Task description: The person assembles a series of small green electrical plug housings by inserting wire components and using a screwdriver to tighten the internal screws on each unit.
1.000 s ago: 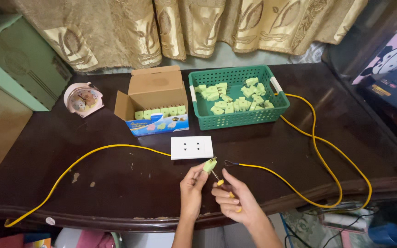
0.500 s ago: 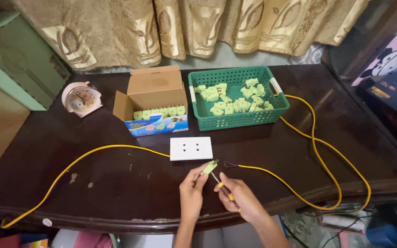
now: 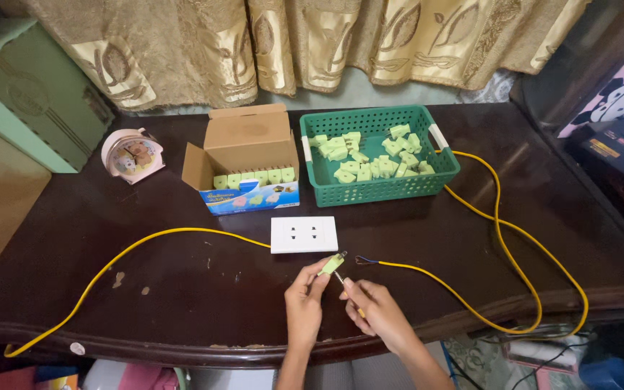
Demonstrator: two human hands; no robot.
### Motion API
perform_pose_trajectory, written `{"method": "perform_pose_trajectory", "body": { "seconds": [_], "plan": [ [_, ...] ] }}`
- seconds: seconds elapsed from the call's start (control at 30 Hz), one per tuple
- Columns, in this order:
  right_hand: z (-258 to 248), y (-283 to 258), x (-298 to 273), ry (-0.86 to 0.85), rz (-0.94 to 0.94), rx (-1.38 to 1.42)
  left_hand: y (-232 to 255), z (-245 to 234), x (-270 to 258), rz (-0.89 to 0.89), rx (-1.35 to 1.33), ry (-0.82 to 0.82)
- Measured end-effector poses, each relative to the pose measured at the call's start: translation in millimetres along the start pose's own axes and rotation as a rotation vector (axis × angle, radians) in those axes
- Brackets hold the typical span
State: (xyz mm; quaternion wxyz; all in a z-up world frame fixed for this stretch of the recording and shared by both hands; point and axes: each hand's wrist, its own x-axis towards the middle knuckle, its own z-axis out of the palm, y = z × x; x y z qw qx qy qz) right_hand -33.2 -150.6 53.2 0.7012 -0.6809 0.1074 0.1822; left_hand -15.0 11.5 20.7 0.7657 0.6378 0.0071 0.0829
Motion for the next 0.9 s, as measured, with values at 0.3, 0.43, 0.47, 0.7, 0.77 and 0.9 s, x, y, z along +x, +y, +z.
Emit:
{"method": "perform_pose_trajectory", "body": {
  "seconds": [0.3, 0.43, 0.47, 0.7, 0.77, 0.9],
  "plan": [
    [-23.5, 38.7, 31.0, -0.281, 0.217, 0.529, -9.9, -1.2, 1.0, 0.051, -0.034, -0.01],
    [-40.7, 48.5, 44.9, -0.553, 0.458, 0.846, -8.5, -1.3, 0.4, -0.018, -0.015, 0.01],
    [-42.3, 49.9, 46.7, -0.582, 0.472, 0.875, -14.0, -1.7, 1.4, 0.008, -0.026, 0.004],
    [-27.7, -1.8, 17.0, -0.288, -0.061, 0.143, -30.1, -6.5, 3.7, -0.058, -0.183, 0.136],
    [-40.9, 1.9, 32.5, -0.166, -0.174, 0.08, 0.2, -12.8, 10.1, -0.1, -0.256, 0.174],
    [-58.5, 12.0, 49.6, 0.162, -0.452, 0.04, 69.1, -32.1, 54.5, -0.134, -0.337, 0.219]
  ]
}}
